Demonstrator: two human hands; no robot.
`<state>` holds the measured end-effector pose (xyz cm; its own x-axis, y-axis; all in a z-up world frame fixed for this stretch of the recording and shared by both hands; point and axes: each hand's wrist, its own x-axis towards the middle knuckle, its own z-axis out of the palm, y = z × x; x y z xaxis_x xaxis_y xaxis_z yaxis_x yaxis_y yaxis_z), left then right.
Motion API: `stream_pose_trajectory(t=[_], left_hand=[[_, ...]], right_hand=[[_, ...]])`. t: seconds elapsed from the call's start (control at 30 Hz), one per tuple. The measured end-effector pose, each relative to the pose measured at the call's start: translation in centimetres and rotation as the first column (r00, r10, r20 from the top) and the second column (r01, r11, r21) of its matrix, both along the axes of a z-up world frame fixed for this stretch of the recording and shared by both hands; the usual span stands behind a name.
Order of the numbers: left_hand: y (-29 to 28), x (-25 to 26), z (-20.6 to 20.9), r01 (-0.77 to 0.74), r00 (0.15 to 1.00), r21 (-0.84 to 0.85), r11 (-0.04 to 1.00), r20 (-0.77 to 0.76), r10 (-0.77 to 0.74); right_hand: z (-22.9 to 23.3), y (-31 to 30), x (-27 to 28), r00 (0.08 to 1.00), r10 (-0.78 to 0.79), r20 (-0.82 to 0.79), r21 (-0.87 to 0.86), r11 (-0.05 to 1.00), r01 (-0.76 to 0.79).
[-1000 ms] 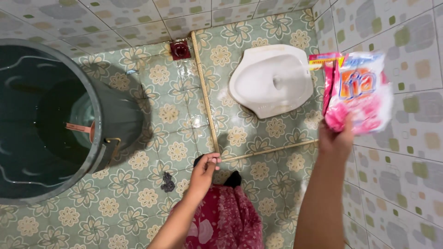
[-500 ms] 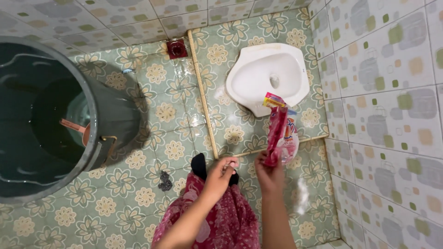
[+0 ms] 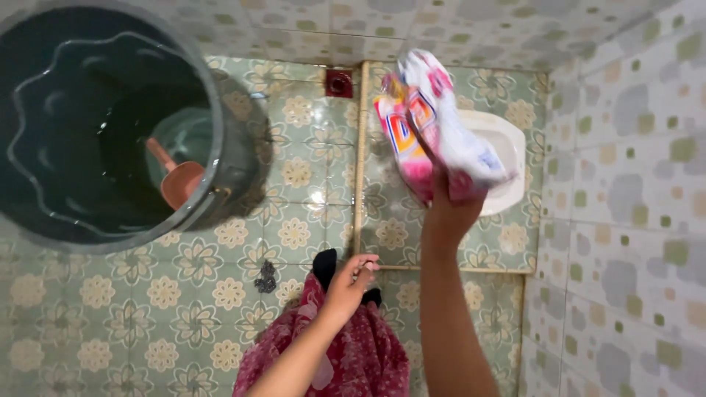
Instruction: Cleaning a squat toilet using detergent and water.
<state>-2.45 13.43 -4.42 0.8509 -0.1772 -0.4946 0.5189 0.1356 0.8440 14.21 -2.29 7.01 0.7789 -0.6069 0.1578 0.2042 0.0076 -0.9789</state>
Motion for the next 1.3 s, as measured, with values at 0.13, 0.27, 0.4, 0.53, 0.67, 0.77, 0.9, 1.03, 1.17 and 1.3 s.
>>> stream_pose_trajectory(t=[0.13, 0.27, 0.4, 0.53, 0.67, 0.77, 0.9, 1.03, 1.17, 1.3], left_hand=[[2.8, 0.2, -0.4, -0.095, 0.995, 0.029, 0.995, 0.027, 0.095], [5.4, -0.5, -1.4, -0.234, 0.972, 0.091, 0.968, 0.018, 0.233], [7.1, -1.0, -1.6, -0.313, 0.949, 0.063, 0.948, -0.019, 0.315], [7.2, -1.1, -2.2, -0.347, 0.937, 0.094, 0.933, -0.012, 0.35], [6.6, -0.5, -2.9, -0.376, 0.927, 0.039, 0.926, 0.01, 0.376], [6.2, 0.4, -1.7, -0.381, 0.924, 0.032, 0.924, 0.046, 0.379], [6.1, 1.4, -0.6, -0.378, 0.925, 0.014, 0.926, 0.044, 0.377], [6.7, 1.4, 0.7, -0.35, 0.937, 0.018, 0.937, -0.006, 0.35], [7.2, 1.0, 0.3, -0.29, 0.956, 0.098, 0.952, -0.008, 0.292], [7.6, 1.0, 0.3, -0.302, 0.953, 0.098, 0.948, -0.005, 0.304]], right_hand=[[1.8, 1.4, 7.3, 0.991, 0.128, 0.029, -0.233, 0.965, -0.118], [2.9, 3.6, 12.6, 0.942, 0.287, 0.175, -0.093, 0.957, -0.275], [3.8, 5.3, 14.4, 0.897, 0.352, 0.268, 0.124, 0.91, -0.395], [3.8, 7.1, 15.3, 0.875, 0.437, 0.209, 0.089, 0.882, -0.462], [3.5, 9.1, 18.0, 0.868, 0.463, 0.18, 0.045, 0.878, -0.477], [4.1, 10.5, 21.3, 0.874, 0.454, 0.175, -0.112, 0.891, -0.44], [4.8, 11.0, 25.6, 0.913, 0.37, 0.172, -0.39, 0.877, -0.282], [5.1, 9.8, 26.8, 0.936, 0.324, 0.141, -0.356, 0.898, -0.257], [3.8, 7.9, 24.7, 0.908, 0.334, 0.253, -0.185, 0.938, -0.294], [3.3, 6.2, 17.4, 0.858, 0.358, 0.369, 0.129, 0.894, -0.429]])
